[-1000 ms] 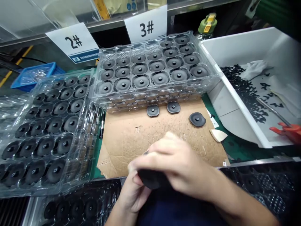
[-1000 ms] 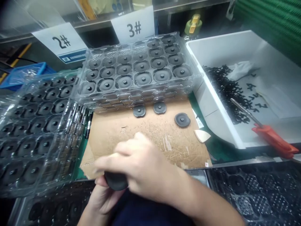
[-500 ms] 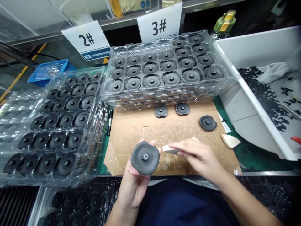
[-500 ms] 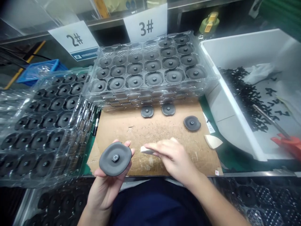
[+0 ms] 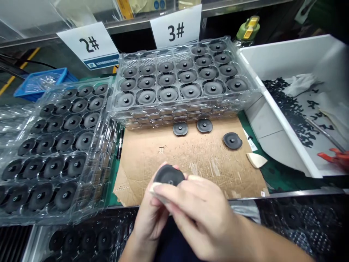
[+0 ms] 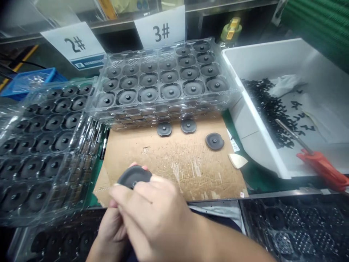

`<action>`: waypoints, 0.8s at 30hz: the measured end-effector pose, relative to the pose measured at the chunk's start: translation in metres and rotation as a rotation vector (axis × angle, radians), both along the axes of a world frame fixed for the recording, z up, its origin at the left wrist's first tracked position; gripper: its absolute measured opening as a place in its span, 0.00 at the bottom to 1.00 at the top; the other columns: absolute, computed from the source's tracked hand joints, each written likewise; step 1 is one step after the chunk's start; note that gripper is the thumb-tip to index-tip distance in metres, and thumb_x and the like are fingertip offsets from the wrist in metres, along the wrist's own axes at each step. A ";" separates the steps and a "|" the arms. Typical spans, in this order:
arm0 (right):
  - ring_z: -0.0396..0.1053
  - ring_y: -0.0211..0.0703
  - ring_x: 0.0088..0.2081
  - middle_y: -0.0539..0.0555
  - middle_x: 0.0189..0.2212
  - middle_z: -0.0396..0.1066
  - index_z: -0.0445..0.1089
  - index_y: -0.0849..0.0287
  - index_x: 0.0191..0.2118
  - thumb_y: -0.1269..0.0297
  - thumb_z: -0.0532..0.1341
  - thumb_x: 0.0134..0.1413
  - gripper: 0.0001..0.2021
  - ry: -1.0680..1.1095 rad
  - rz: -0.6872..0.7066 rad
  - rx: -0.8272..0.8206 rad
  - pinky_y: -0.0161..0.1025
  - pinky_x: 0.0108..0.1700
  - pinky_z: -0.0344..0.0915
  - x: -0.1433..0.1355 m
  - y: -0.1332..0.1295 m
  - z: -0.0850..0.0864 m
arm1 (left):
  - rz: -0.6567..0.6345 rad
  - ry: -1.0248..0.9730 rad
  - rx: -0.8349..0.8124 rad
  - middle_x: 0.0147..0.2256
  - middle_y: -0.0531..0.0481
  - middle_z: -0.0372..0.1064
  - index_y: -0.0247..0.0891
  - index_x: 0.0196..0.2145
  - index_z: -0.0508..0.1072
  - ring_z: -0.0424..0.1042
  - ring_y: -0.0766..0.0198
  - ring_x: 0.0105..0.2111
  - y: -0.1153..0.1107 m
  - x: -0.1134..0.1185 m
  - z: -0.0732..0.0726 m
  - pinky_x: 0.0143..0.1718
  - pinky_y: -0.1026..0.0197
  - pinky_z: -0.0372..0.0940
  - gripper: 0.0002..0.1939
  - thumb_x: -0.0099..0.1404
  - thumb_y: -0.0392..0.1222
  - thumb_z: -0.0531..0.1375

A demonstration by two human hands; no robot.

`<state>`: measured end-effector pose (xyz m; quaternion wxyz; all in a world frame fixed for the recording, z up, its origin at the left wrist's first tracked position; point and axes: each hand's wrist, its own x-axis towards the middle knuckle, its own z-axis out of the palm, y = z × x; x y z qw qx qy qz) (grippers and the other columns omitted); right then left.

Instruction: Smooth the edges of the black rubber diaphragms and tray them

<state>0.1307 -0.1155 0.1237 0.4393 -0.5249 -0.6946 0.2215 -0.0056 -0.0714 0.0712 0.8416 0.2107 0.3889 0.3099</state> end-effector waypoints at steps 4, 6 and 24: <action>0.66 0.40 0.33 0.52 0.33 0.70 0.65 0.61 0.48 0.73 0.52 0.58 0.13 -0.064 0.003 -0.167 0.39 0.36 0.61 -0.002 0.006 -0.003 | 0.015 -0.081 -0.022 0.44 0.55 0.71 0.52 0.45 0.71 0.70 0.60 0.46 -0.002 -0.003 -0.006 0.47 0.63 0.65 0.25 0.47 0.47 0.67; 0.65 0.43 0.33 0.55 0.34 0.70 0.63 0.65 0.50 0.72 0.51 0.59 0.15 -0.109 -0.090 -0.063 0.42 0.36 0.60 -0.003 0.010 -0.004 | 0.004 -0.120 -0.036 0.40 0.55 0.74 0.49 0.41 0.74 0.70 0.64 0.45 -0.004 -0.003 -0.006 0.44 0.69 0.65 0.18 0.50 0.46 0.66; 0.67 0.40 0.40 0.49 0.42 0.71 0.65 0.49 0.51 0.71 0.53 0.60 0.16 0.045 -0.252 -0.181 0.37 0.41 0.61 0.035 0.001 -0.038 | -0.171 -0.296 -0.167 0.50 0.46 0.67 0.44 0.46 0.71 0.72 0.52 0.43 0.009 -0.013 0.002 0.42 0.58 0.69 0.27 0.45 0.48 0.67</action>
